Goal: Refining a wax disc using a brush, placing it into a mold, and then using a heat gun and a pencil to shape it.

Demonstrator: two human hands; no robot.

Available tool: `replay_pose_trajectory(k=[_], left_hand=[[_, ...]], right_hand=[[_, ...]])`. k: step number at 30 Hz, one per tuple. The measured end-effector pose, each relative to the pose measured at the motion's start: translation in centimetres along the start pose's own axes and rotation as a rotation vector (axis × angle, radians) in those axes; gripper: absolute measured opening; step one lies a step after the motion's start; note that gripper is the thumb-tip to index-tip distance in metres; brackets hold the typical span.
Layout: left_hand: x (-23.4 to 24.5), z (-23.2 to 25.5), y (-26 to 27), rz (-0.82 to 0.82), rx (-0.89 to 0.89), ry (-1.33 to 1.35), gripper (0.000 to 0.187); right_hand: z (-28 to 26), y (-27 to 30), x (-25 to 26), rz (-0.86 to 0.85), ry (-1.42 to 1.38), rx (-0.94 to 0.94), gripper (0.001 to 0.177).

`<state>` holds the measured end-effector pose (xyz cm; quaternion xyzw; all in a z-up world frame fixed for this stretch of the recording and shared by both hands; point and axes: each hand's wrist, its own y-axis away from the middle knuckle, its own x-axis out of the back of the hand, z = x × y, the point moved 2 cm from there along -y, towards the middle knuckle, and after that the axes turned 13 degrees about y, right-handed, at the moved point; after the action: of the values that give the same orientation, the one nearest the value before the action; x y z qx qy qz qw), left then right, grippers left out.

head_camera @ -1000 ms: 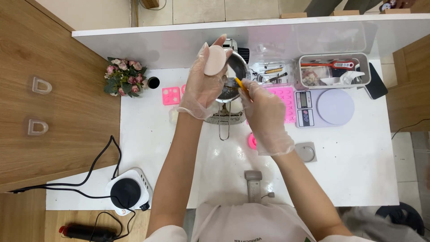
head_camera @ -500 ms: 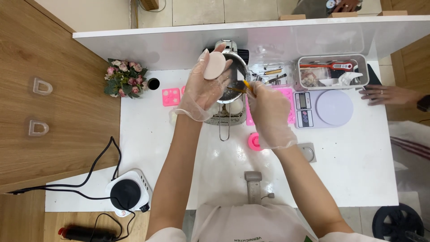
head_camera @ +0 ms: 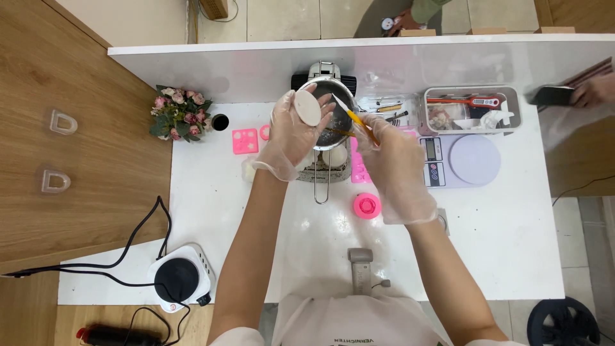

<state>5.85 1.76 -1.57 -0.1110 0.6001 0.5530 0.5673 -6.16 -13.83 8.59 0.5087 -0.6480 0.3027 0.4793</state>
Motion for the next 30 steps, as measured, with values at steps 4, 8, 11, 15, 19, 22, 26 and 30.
replay_pose_trajectory(k=[4,8,11,15,19,22,26,30], left_hand=[[0.1,-0.6,0.2,-0.069,0.024,0.016,0.052],[0.0,-0.6,0.5,-0.087,0.014,-0.002,0.052],[0.5,-0.3,0.0,-0.072,0.02,0.027,0.055],[1.8,-1.0,-1.6,-0.052,0.038,0.099,0.053],[2.1,-0.7,-1.9,-0.018,0.028,0.07,0.054],[2.0,-0.9,-1.8,-0.055,0.029,0.064,0.057],[1.5,-0.6,-1.5,-0.053,0.038,0.111,0.053],[2.7,-0.5,-3.0,-0.062,0.053,0.091,0.052]], right_hand=[[-1.7,0.2,0.0,0.011,-0.148,0.041,0.028],[-0.2,-1.4,-1.9,0.047,0.072,0.107,0.033],[-1.6,-0.7,-1.3,0.154,0.077,0.169,0.031],[-1.2,-0.7,-3.4,0.144,0.158,0.247,0.03],[-0.9,-1.0,-2.4,0.198,0.192,0.203,0.03],[-1.1,-0.6,-2.5,0.113,0.117,0.36,0.032],[-0.9,-0.8,-2.2,0.113,0.174,0.237,0.033],[-2.0,-0.4,-1.7,-0.058,0.135,0.235,0.034]])
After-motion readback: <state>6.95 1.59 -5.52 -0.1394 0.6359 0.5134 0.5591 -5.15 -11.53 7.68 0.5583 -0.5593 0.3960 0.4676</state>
